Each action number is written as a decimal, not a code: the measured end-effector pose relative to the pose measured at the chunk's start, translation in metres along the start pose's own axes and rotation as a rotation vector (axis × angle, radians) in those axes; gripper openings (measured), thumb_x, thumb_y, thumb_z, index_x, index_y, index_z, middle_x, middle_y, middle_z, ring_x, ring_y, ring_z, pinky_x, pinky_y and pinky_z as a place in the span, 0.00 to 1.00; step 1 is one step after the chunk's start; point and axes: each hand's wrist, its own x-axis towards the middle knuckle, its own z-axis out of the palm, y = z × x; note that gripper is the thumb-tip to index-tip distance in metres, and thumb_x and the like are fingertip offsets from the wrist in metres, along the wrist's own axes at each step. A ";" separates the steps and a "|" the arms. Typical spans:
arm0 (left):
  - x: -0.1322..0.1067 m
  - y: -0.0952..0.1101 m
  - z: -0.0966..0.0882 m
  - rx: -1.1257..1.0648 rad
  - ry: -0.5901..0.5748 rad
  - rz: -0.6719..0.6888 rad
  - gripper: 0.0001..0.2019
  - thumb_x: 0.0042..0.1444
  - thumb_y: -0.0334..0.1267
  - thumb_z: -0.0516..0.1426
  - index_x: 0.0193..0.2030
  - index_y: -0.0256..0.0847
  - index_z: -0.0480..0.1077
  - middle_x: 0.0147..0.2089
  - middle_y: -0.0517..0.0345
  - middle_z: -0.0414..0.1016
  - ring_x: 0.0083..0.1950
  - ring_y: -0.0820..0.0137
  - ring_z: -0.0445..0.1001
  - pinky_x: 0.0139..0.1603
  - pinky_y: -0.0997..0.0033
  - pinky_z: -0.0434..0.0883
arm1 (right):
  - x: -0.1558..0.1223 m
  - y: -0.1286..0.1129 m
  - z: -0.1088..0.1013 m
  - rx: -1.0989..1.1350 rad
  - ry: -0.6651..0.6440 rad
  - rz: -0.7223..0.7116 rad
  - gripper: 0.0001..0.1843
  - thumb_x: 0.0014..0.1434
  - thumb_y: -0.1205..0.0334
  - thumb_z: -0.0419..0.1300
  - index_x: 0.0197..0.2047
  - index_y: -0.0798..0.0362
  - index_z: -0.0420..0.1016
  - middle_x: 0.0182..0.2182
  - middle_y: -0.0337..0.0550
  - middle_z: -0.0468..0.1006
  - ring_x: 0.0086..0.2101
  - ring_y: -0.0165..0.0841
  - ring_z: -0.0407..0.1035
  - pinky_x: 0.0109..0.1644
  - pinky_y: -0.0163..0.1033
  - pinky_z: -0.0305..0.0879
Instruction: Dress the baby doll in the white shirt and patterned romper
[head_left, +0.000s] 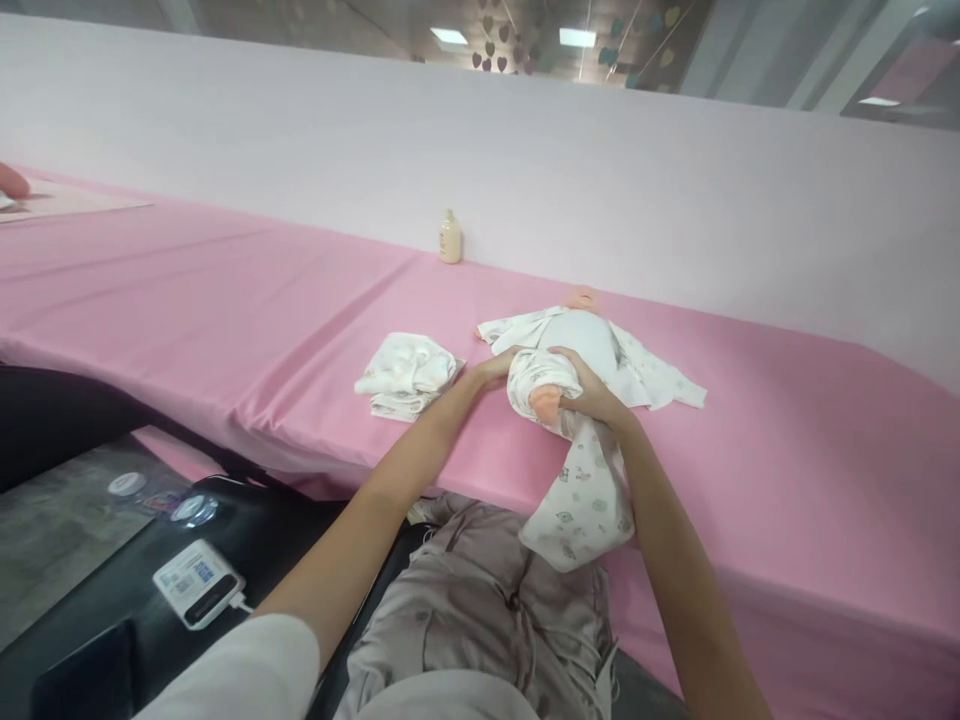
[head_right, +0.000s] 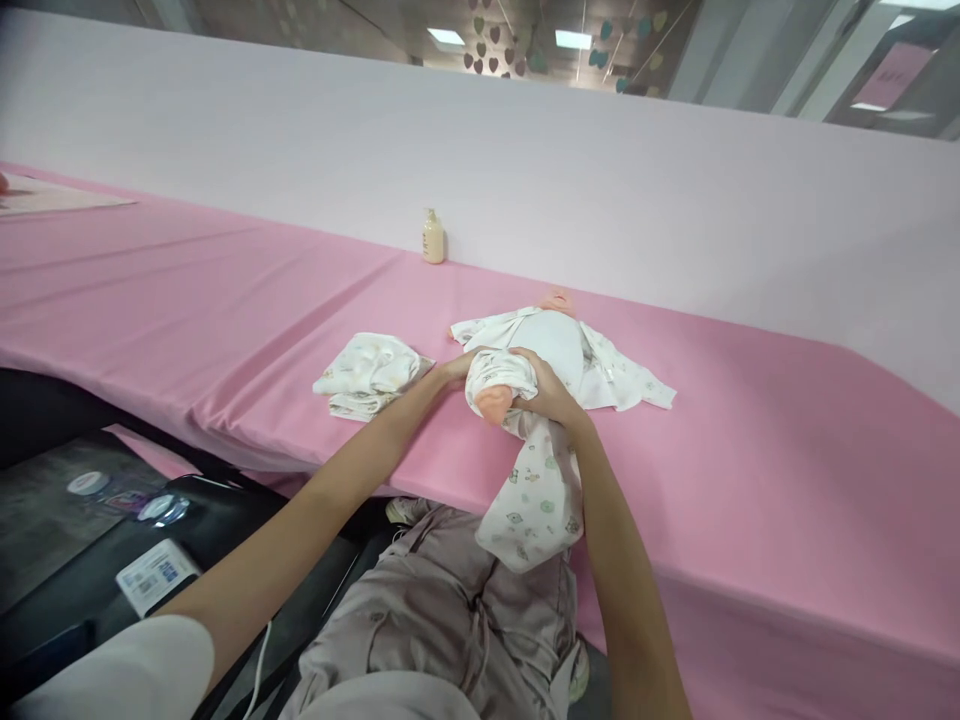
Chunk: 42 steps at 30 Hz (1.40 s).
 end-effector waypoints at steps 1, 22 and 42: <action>0.000 0.001 -0.002 -0.026 -0.042 -0.010 0.11 0.47 0.37 0.58 0.35 0.31 0.73 0.28 0.53 0.74 0.31 0.69 0.72 0.37 0.69 0.67 | -0.002 -0.001 -0.002 0.012 -0.030 0.002 0.43 0.43 0.57 0.66 0.61 0.49 0.53 0.58 0.48 0.61 0.56 0.43 0.58 0.59 0.47 0.55; -0.003 0.005 0.037 0.632 0.475 0.400 0.22 0.37 0.23 0.50 0.41 0.40 0.72 0.42 0.55 0.71 0.49 0.62 0.68 0.54 0.61 0.63 | -0.028 0.024 -0.041 0.401 0.226 0.348 0.22 0.39 0.53 0.69 0.38 0.52 0.72 0.33 0.40 0.75 0.34 0.31 0.69 0.40 0.39 0.67; 0.006 0.001 0.059 -0.025 0.152 0.299 0.17 0.49 0.42 0.60 0.45 0.38 0.71 0.35 0.57 0.74 0.34 0.74 0.72 0.37 0.75 0.68 | -0.017 0.019 -0.021 0.600 0.201 0.380 0.22 0.39 0.49 0.69 0.34 0.55 0.75 0.28 0.42 0.78 0.30 0.35 0.71 0.36 0.39 0.67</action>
